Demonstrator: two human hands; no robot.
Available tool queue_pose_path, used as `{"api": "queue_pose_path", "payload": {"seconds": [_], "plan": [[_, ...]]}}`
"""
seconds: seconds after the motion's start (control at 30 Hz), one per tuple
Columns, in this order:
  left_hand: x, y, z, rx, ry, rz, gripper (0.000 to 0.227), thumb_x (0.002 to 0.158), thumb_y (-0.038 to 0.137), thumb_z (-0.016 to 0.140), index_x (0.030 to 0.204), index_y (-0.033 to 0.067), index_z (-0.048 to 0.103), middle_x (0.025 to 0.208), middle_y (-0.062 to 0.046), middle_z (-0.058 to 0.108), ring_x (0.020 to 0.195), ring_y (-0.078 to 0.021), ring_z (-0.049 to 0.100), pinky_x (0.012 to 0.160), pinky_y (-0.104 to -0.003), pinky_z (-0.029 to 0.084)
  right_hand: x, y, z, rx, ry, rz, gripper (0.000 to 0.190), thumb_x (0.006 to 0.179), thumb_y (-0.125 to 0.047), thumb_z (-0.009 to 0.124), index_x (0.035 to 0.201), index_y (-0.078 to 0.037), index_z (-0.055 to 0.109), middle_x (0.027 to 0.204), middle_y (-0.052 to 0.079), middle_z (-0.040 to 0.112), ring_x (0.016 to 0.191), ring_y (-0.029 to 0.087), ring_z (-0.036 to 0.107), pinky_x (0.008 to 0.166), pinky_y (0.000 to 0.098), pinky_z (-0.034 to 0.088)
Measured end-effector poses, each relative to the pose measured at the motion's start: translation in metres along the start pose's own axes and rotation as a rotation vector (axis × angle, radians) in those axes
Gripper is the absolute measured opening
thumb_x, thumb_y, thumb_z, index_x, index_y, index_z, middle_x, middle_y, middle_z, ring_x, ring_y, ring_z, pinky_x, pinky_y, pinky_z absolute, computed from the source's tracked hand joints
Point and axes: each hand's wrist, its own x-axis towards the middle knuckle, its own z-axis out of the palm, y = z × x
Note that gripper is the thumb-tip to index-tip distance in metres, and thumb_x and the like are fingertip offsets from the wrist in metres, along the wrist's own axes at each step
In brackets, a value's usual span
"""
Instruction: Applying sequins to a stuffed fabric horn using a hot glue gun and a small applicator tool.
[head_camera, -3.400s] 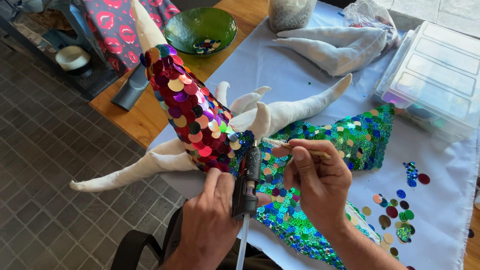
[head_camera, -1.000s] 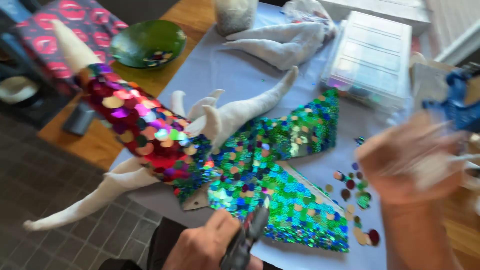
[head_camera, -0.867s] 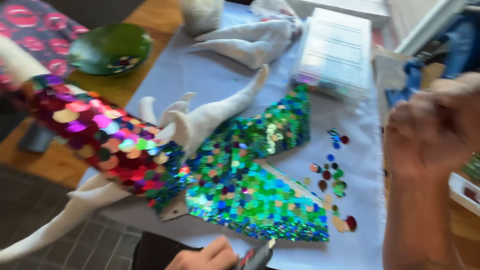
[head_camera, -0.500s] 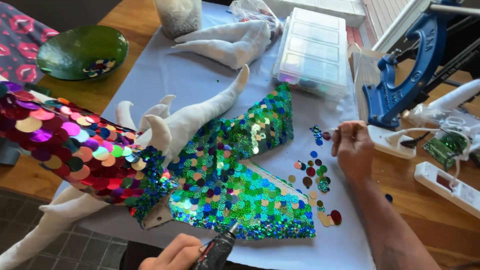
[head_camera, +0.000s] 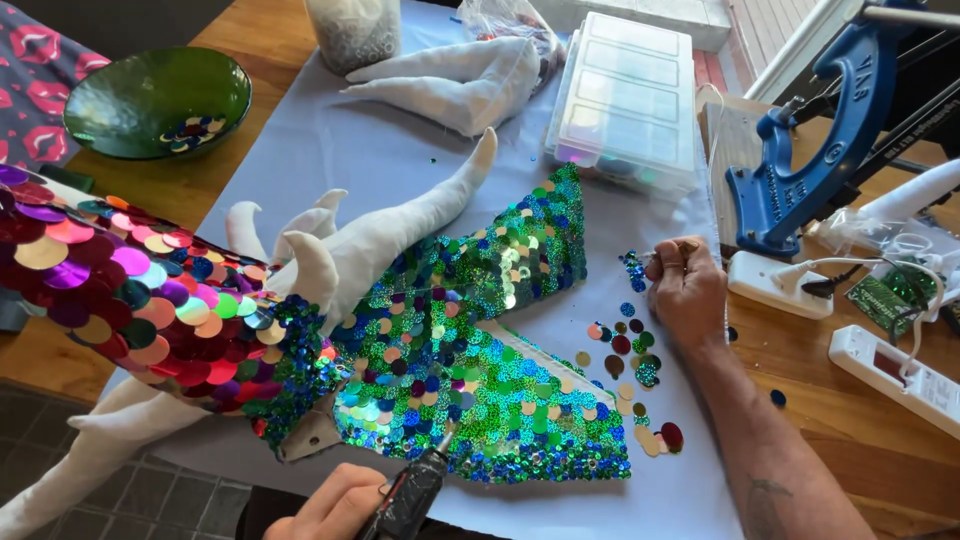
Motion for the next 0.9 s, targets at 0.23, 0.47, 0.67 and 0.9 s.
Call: {"api": "queue_pose_path", "payload": {"seconds": [0.23,0.47,0.67,0.9], "plan": [[0.003,-0.009,-0.008,0.025,-0.08,-0.113,0.036,0.091,0.023,0.052,0.109,0.0479,0.072,0.107,0.022,0.07,0.046,-0.0217,0.043,0.05,-0.042,0.03,0.006,0.016,0.003,-0.104,-0.012,-0.096,0.02,0.114,-0.019,0.052,0.104,-0.005,0.06,0.08,0.005,0.067,0.063,0.019,0.062,0.056,0.0356,0.052],[0.056,0.082,-0.062,-0.094,0.228,-0.327,0.021,0.073,0.043,0.056,0.071,0.0251,0.068,0.073,0.006,0.066,0.039,-0.0206,0.042,0.042,-0.035,0.034,-0.012,-0.019,0.007,0.565,0.074,0.072,0.016,0.116,-0.011,0.043,0.102,-0.006,0.049,0.074,0.013,0.058,0.04,0.017,0.044,0.036,0.0306,0.036],[0.053,0.033,-0.052,-0.06,0.156,0.085,0.059,0.087,0.074,0.06,0.104,0.0168,0.059,0.087,-0.002,0.055,0.065,-0.0277,0.066,0.045,-0.039,0.048,-0.051,-0.108,0.027,0.779,-0.079,0.024,0.025,0.114,-0.032,0.051,0.105,-0.01,0.055,0.073,0.017,0.058,0.04,0.016,0.05,0.034,0.0256,0.04],[0.063,0.049,-0.069,0.118,0.224,-0.11,0.062,0.089,0.074,0.049,0.098,0.0139,0.057,0.092,-0.001,0.058,0.053,-0.0256,0.064,0.036,-0.04,0.05,-0.08,-0.203,0.067,0.953,-0.396,-0.249,0.02,0.112,-0.027,0.048,0.111,-0.009,0.058,0.065,0.006,0.057,0.047,0.011,0.051,0.049,0.0263,0.048]]}}
